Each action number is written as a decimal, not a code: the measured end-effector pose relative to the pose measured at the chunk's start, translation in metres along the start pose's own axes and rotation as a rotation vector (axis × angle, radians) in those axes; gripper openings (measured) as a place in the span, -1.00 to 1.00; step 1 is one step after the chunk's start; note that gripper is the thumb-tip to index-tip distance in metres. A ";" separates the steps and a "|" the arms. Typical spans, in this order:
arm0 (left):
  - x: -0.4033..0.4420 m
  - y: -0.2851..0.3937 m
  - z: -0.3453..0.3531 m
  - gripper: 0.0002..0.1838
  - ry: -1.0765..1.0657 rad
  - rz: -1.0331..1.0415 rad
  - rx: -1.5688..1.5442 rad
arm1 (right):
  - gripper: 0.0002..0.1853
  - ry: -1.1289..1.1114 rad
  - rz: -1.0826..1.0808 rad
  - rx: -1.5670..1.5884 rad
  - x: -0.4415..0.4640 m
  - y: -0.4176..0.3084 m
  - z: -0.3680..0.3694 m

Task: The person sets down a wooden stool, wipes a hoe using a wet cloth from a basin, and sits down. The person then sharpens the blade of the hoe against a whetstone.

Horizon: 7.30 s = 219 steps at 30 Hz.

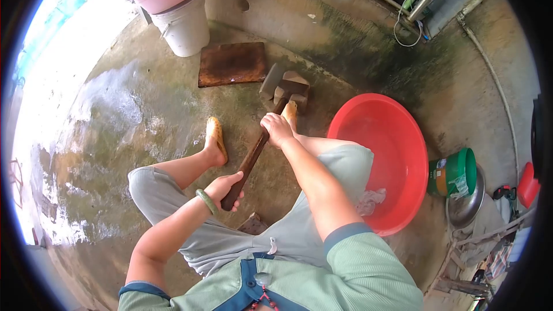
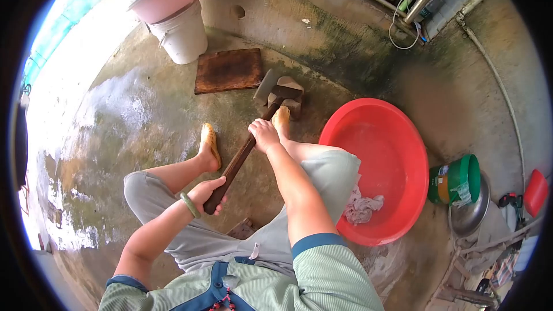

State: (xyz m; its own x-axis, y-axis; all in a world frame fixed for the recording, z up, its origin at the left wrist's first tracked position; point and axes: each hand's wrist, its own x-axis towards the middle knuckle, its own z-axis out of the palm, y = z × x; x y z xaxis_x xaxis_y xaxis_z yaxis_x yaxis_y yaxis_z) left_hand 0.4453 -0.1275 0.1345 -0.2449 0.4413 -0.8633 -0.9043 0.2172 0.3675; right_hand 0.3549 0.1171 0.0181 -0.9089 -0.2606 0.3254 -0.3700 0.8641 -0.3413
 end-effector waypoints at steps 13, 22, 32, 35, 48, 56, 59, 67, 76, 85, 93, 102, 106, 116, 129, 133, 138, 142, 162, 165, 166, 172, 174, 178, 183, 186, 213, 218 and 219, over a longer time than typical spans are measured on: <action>0.019 0.029 0.002 -0.60 0.006 0.090 0.179 | -0.75 0.119 -0.012 -0.005 0.016 0.026 0.005; 0.027 0.027 -0.016 -0.65 0.106 0.086 0.324 | -0.79 0.177 -0.078 0.086 0.020 0.030 0.025; -0.016 -0.011 -0.036 -0.69 0.136 -0.070 0.262 | -0.74 0.171 -0.021 0.117 -0.015 -0.026 0.037; 0.024 0.023 -0.004 -0.68 0.121 0.098 0.236 | -0.75 0.169 -0.089 0.035 0.021 0.031 0.028; 0.006 0.034 0.004 -0.72 0.111 0.063 0.211 | -0.76 0.202 -0.040 0.080 0.033 0.030 0.018; -0.045 -0.018 -0.013 -0.77 0.116 0.021 0.185 | -0.81 0.322 -0.019 0.192 -0.013 -0.041 0.030; 0.011 0.011 0.006 -0.74 0.163 0.095 0.183 | -0.75 0.229 -0.040 0.122 0.011 0.018 0.031; -0.043 -0.003 -0.014 -0.77 0.081 0.068 0.208 | -0.79 0.290 0.098 0.236 -0.005 -0.045 0.027; 0.012 0.046 0.000 -0.70 0.050 0.125 0.318 | -0.76 0.286 0.080 0.166 0.025 0.027 0.002; 0.017 0.034 -0.026 -0.66 0.061 0.047 0.396 | -0.77 0.271 0.089 0.030 0.005 0.014 0.027; -0.026 0.001 -0.035 -0.63 0.014 -0.046 0.456 | -0.81 0.290 0.166 0.043 -0.032 -0.043 0.016; 0.030 0.044 -0.004 -0.64 -0.032 0.122 0.313 | -0.78 0.226 0.083 -0.025 0.006 0.035 0.002; -0.034 0.010 -0.029 -0.64 -0.081 -0.057 0.318 | -0.75 0.179 0.038 0.048 -0.025 -0.028 0.003; -0.017 0.038 0.006 -0.66 -0.095 0.017 0.157 | -0.76 0.099 -0.019 0.089 0.011 0.014 -0.023; -0.026 0.051 -0.010 -0.56 -0.237 0.148 0.079 | -0.86 0.049 -0.191 0.033 0.036 0.020 -0.022; -0.054 0.031 -0.038 -0.43 -0.197 0.043 0.169 | -0.89 0.195 -0.206 0.080 0.016 -0.016 0.003; 0.027 0.036 -0.026 -0.44 -0.205 0.112 -0.065 | -0.82 0.106 -0.178 -0.025 0.036 0.037 0.013; -0.011 0.027 -0.028 -0.54 -0.239 0.086 -0.015 | -0.81 0.077 -0.233 0.042 0.025 0.012 -0.005; 0.033 0.029 -0.016 -0.56 -0.205 0.147 0.062 | -0.78 0.137 -0.169 -0.009 0.022 0.040 0.009; 0.012 0.035 0.002 -0.58 -0.154 0.135 0.036 | -0.77 0.064 -0.195 0.012 0.027 0.032 -0.014; -0.010 0.033 0.001 -0.58 -0.150 0.093 0.039 | -0.78 0.016 -0.160 0.043 0.022 0.016 -0.023; -0.035 0.024 -0.006 -0.60 -0.046 0.013 0.011 | -0.82 0.197 -0.152 0.106 0.009 -0.002 -0.009; -0.008 0.037 -0.004 -0.69 -0.069 0.065 -0.010 | -0.81 0.185 -0.090 0.097 0.021 0.023 -0.003; -0.036 0.041 -0.001 -0.71 -0.107 0.070 0.006 | -0.84 0.157 -0.061 0.163 0.018 0.006 -0.016; -0.067 0.008 0.013 -0.72 -0.016 0.018 0.025 | -0.82 0.324 -0.043 0.221 -0.007 -0.031 -0.010; -0.002 0.034 0.017 -0.73 -0.031 0.133 0.027 | -0.80 0.284 -0.031 0.130 0.019 0.028 0.005; 0.001 0.050 0.016 -0.71 -0.005 0.174 0.115 | -0.71 0.238 0.032 0.215 0.038 0.035 0.013; -0.060 0.005 -0.006 -0.74 0.035 0.025 0.175 | -0.76 0.406 0.145 0.353 -0.005 -0.054 0.015; -0.054 0.007 -0.003 -0.74 0.042 0.022 0.164 | -0.75 0.390 0.130 0.351 -0.007 -0.050 0.018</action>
State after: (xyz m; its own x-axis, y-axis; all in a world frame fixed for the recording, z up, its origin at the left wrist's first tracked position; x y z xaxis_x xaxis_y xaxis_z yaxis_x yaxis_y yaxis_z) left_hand 0.4515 -0.1523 0.1825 -0.2814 0.4112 -0.8670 -0.8300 0.3491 0.4350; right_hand 0.3762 0.0679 0.0174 -0.8376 0.0758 0.5410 -0.3618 0.6651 -0.6532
